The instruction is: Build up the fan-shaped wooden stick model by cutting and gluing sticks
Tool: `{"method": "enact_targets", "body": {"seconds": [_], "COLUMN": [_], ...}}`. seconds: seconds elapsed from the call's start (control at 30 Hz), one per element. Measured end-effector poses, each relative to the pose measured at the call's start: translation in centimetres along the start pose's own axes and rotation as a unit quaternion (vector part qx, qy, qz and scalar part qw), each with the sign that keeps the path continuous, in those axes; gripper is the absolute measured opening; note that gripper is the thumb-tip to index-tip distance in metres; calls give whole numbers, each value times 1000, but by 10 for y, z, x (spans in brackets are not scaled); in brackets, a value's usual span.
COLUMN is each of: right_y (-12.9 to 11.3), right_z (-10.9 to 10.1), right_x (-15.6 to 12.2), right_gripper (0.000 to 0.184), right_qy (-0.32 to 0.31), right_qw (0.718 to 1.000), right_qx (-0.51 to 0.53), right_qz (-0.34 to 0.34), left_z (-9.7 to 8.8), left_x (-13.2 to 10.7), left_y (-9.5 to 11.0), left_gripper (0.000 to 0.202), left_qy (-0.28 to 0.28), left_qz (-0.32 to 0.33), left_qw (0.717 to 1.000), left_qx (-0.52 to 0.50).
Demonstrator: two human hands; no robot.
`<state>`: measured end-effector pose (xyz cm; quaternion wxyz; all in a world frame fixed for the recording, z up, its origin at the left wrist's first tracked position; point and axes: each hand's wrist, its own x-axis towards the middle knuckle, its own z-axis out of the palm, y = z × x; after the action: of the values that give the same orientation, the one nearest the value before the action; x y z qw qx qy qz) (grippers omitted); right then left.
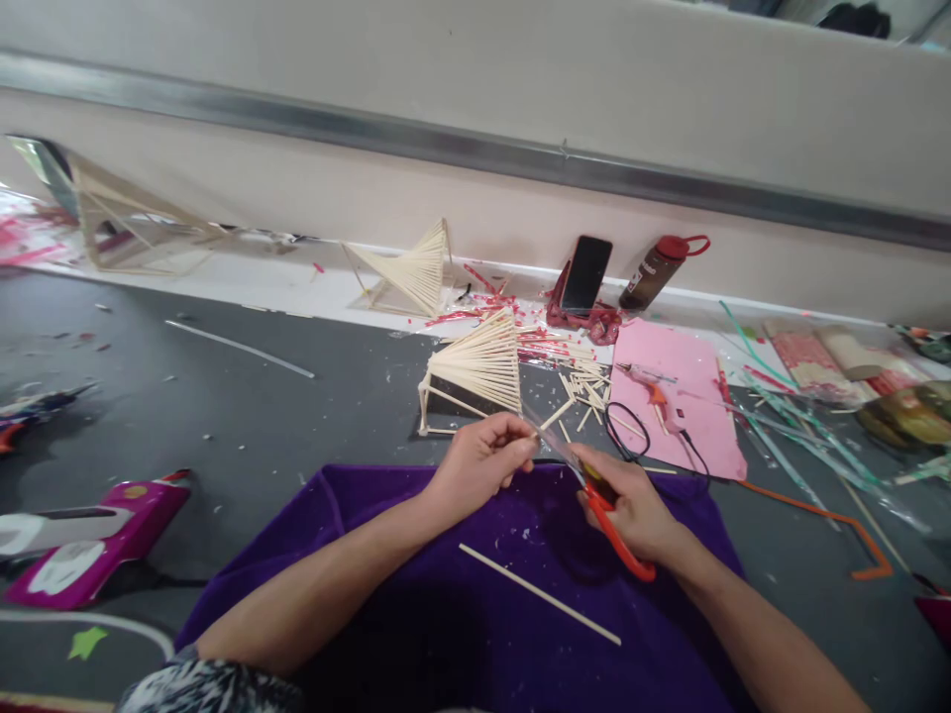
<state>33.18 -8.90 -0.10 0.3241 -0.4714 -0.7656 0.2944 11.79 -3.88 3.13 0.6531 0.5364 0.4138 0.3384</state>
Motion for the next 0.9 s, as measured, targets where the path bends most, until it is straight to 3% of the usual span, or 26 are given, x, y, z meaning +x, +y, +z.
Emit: {"method": "enact_targets", "body": {"seconds": [0.1, 0.23, 0.37, 0.47, 0.67, 0.77, 0.9], "right_y": [-9, -14, -14, -16, -16, -12, -6], "right_z": [4, 7, 9, 11, 15, 14, 8], "right_x": [-1, -2, -2, -1, -3, -4, -5], "right_gripper": [52, 56, 55, 55, 61, 65, 65], "right_qy": [22, 5, -12, -12, -3, 1, -16], "right_qw": [1000, 1000, 999, 999, 1000, 1000, 1000], "right_qx": [-11, -22, -20, -12, 9, 11, 4], "right_qz": [14, 15, 30, 35, 30, 19, -6], "left_z": [-2, -4, -4, -2, 3, 3, 5], "left_x": [-2, -5, -7, -8, -8, -8, -8], "left_y": [0, -2, -6, -10, -14, -9, -2], "left_gripper": [14, 16, 15, 15, 17, 15, 13], "left_qy": [47, 85, 95, 84, 71, 37, -29], "left_qz": [103, 203, 252, 275, 264, 213, 108], "left_qw": [983, 934, 892, 882, 901, 942, 991], "left_qx": [147, 280, 362, 374, 337, 256, 73]}}
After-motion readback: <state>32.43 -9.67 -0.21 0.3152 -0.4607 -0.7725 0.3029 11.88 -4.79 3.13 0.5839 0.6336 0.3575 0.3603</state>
